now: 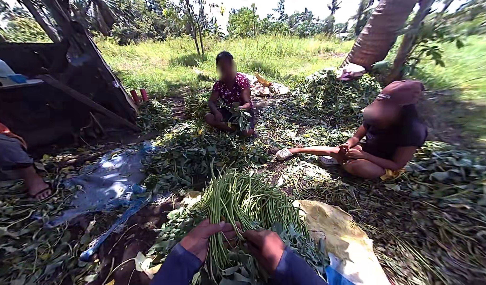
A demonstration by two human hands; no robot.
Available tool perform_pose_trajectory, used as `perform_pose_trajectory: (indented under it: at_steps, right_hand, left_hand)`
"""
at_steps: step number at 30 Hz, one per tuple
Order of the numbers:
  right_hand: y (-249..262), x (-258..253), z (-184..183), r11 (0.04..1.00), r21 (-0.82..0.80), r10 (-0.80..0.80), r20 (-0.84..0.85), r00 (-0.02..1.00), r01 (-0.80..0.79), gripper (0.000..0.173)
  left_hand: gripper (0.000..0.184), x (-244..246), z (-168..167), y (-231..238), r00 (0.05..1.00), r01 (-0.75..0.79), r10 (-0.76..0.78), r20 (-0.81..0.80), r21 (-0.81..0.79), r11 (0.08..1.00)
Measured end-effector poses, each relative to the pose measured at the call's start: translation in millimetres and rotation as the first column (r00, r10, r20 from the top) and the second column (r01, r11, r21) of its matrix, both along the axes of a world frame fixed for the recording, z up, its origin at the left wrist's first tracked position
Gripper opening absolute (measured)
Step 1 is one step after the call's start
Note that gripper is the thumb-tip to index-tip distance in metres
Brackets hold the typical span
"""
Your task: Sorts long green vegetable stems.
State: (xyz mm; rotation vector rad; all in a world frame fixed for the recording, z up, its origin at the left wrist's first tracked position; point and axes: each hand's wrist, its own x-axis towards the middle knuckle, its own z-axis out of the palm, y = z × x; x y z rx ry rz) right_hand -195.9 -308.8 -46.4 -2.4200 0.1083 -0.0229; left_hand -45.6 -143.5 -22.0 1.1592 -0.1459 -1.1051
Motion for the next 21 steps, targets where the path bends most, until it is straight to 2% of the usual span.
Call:
perform_pose_trajectory:
  at_steps: [1,2,3,4,5,8,10,11,13,14,15,16,17,19,21]
  right_hand:
    - [3,0,-9,0.988,-0.153,-0.003,0.095,0.995,0.018,0.027]
    - [9,0,-13,0.967,-0.253,0.025,0.095,0.995,0.0,0.026]
    - [18,0,-12,0.959,-0.276,0.066,-0.006,0.998,-0.065,0.027]
    - [28,2,-9,0.965,-0.222,0.114,-0.134,0.984,-0.142,0.03]
    - [38,3,-9,0.975,-0.125,0.158,-0.193,0.968,-0.184,0.032]
    - [47,5,-18,0.943,0.218,0.283,-0.137,0.949,-0.25,0.034]
    - [25,11,-23,0.923,0.303,0.272,-0.076,0.959,-0.238,0.034]
    - [9,15,-22,0.94,0.305,0.18,-0.072,0.981,-0.15,0.035]
    - [-21,28,-28,0.968,0.211,-0.118,-0.089,0.989,0.134,0.038]
    - [-34,37,-34,0.96,0.126,-0.233,-0.126,0.964,0.249,0.042]
    - [-44,46,-43,0.951,0.058,-0.289,-0.197,0.937,0.305,0.051]
    - [-49,53,-52,0.947,0.018,-0.301,-0.285,0.91,0.32,0.062]
    - [-50,59,-62,0.949,-0.005,-0.296,-0.367,0.882,0.316,0.075]
    - [-42,65,-72,0.953,-0.069,-0.291,-0.478,0.829,0.295,0.094]
    - [-30,69,-71,0.949,-0.14,-0.312,-0.521,0.794,0.281,0.093]
  left_hand:
    - [0.02,1,-2,2,1.0,0.006,-0.007,-0.02,-0.022,1.0]
    - [0.025,1,-3,3,0.999,0.001,-0.003,-0.034,-0.039,0.999]
    - [0.027,-1,-5,3,0.999,-0.004,0.003,-0.034,-0.041,0.999]
    - [0.028,-3,-6,4,0.999,0.002,-0.003,-0.034,-0.034,0.999]
    - [0.026,-6,-5,5,1.0,0.016,-0.017,-0.024,-0.009,1.0]
    - [0.015,-10,-1,10,0.995,0.012,-0.021,0.101,0.086,0.996]
    - [0.025,2,12,22,0.945,-0.088,0.033,0.325,0.154,0.984]
    - [0.037,11,19,30,0.864,-0.193,0.065,0.5,0.208,0.959]
    - [0.059,34,27,43,0.575,-0.465,0.015,0.818,0.312,0.829]
    - [0.064,42,29,46,0.457,-0.58,-0.057,0.888,0.345,0.738]
    - [0.07,47,31,45,0.402,-0.639,-0.11,0.909,0.365,0.677]
    - [0.074,49,29,42,0.404,-0.649,-0.135,0.905,0.388,0.654]
    - [0.075,49,25,36,0.447,-0.625,-0.146,0.882,0.425,0.655]
    - [0.068,47,10,19,0.628,-0.519,-0.091,0.773,0.503,0.691]
    - [0.049,38,-6,-1,0.841,-0.348,0.001,0.541,0.539,0.768]
